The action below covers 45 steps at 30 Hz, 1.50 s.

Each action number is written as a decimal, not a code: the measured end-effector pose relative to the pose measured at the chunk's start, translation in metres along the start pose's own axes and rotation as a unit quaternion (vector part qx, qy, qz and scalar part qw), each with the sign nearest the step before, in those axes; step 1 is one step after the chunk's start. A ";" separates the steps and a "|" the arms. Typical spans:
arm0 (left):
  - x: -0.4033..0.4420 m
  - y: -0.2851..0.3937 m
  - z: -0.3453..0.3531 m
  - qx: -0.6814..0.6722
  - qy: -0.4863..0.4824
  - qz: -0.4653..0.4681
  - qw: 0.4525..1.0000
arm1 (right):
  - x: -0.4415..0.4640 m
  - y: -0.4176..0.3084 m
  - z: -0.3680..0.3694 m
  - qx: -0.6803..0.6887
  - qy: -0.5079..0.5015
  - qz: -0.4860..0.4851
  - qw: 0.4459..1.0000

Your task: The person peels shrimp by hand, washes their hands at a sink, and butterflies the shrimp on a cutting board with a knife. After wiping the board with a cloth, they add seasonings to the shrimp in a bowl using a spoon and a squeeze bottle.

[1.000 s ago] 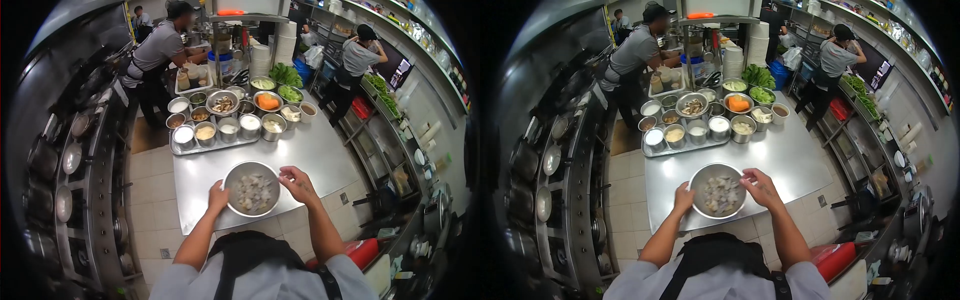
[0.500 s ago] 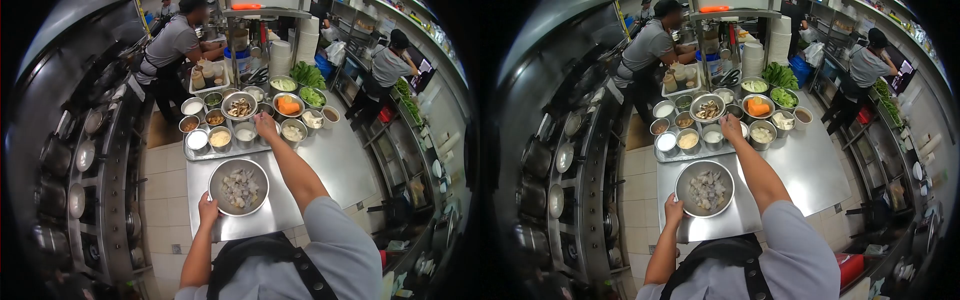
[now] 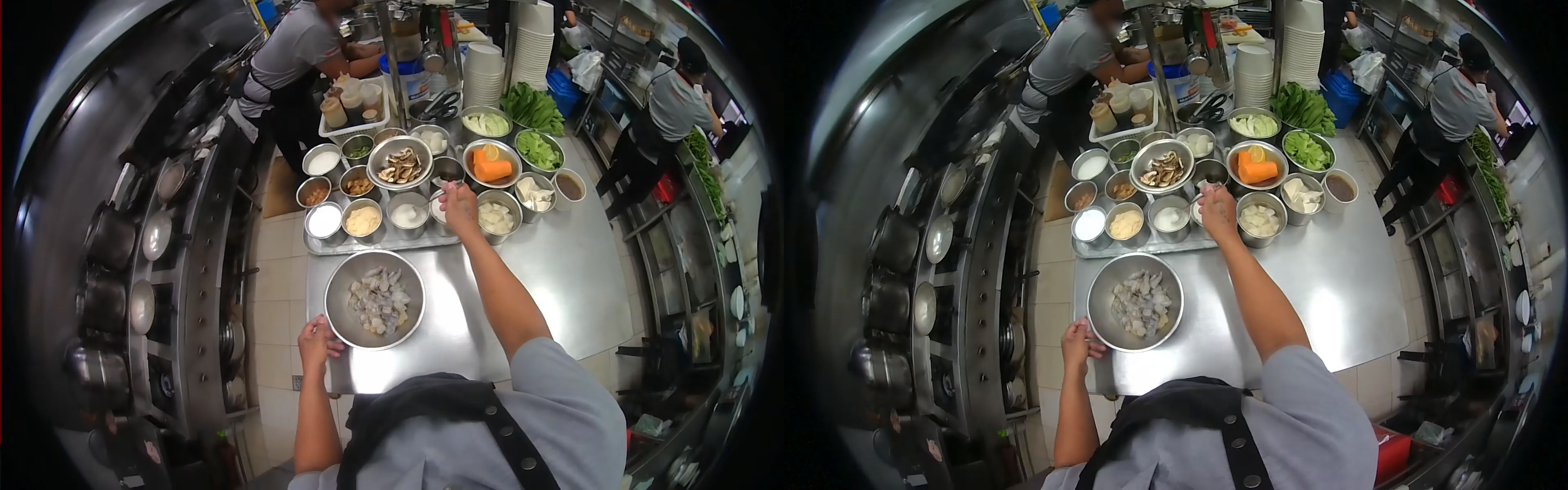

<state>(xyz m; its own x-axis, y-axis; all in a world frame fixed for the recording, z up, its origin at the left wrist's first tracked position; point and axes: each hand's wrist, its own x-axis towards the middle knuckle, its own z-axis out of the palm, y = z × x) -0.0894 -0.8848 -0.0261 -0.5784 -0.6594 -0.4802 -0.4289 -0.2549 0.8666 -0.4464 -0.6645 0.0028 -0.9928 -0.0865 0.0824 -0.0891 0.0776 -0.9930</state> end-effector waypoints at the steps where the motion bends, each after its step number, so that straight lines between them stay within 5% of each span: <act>1: -0.003 -0.001 -0.009 -0.008 0.011 0.009 1.000 | -0.001 0.001 -0.004 0.027 0.004 0.005 1.000; 8: 0.001 -0.039 -0.113 -0.037 0.106 -0.008 0.994 | -0.020 -0.005 -0.029 0.189 0.023 0.045 0.981; 16: -0.001 -0.167 -0.223 -0.118 0.242 -0.137 0.953 | -0.123 -0.056 -0.015 0.128 -0.099 0.062 0.985; 24: -0.040 -0.341 -0.272 -0.050 0.186 -0.347 0.918 | -0.181 -0.072 -0.008 0.064 -0.085 0.037 0.994; 28: -0.052 -0.343 -0.259 -0.026 0.145 -0.387 0.910 | -0.201 -0.072 -0.011 0.068 -0.025 -0.007 0.997; 30: -0.046 -0.340 -0.258 -0.002 0.094 -0.354 0.930 | -0.216 -0.079 -0.007 -0.040 -0.136 -0.033 0.989; 35: -0.018 -0.305 -0.258 0.019 0.111 -0.285 0.952 | -0.159 -0.078 0.018 0.023 0.013 -0.101 0.994; 45: -0.019 -0.286 -0.259 0.003 0.149 -0.240 0.959 | -0.068 -0.045 0.105 -0.050 0.004 -0.134 0.990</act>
<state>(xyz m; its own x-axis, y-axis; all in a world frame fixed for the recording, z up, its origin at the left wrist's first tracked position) 0.2238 -0.9821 -0.2292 -0.0902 -0.6403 -0.7628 -0.6004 -0.5761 0.5546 -0.3664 -0.7669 0.0327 -0.9329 -0.1097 0.3430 -0.3568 0.1516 -0.9218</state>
